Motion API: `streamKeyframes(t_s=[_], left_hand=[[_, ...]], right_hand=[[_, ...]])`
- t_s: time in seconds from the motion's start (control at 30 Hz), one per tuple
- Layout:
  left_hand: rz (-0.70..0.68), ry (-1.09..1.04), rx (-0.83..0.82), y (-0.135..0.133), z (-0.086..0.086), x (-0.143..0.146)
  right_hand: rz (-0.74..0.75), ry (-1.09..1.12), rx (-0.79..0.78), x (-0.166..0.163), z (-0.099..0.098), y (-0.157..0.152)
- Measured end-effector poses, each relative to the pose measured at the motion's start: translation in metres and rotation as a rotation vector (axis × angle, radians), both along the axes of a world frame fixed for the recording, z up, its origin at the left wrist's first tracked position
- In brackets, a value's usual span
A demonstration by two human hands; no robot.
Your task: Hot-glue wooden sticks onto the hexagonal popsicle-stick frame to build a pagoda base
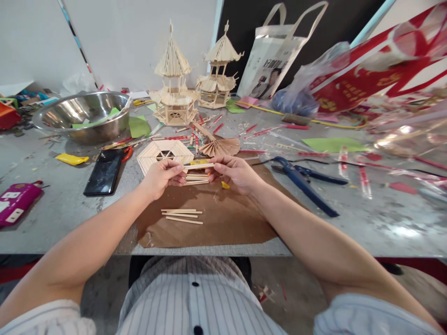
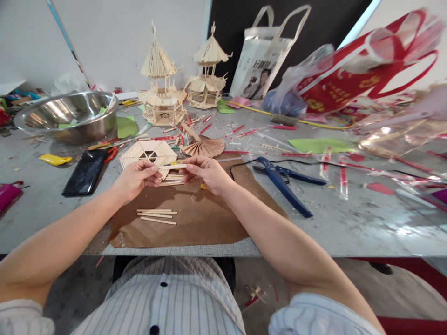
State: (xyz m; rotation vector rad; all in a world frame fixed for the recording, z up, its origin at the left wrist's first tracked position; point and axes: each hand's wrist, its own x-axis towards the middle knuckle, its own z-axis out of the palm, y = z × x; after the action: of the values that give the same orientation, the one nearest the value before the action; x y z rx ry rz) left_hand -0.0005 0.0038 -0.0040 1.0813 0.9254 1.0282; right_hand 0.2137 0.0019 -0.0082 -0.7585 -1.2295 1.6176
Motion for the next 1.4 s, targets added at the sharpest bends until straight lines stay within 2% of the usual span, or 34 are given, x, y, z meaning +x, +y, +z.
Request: streamKeyframes(t_s=[0.57,0.93,1.2,1.4], left_hand=[[0.005,0.032,0.043,-0.001,-0.003,0.000],[0.025,0.096,0.039,-0.007,0.001,0.003],[-0.007,0.151,0.132,-0.010,0.001,0.004],[-0.003,0.151,0.140,-0.010,0.000,0.003]], right_hand=[[0.046,0.121,-0.072,0.001,-0.006,0.003],[0.016,0.143,-0.087,-0.001,-0.005,0.001],[-0.013,0.147,-0.075,0.002,-0.003,0.003],[-0.014,0.126,-0.085,0.003,-0.004,0.003]])
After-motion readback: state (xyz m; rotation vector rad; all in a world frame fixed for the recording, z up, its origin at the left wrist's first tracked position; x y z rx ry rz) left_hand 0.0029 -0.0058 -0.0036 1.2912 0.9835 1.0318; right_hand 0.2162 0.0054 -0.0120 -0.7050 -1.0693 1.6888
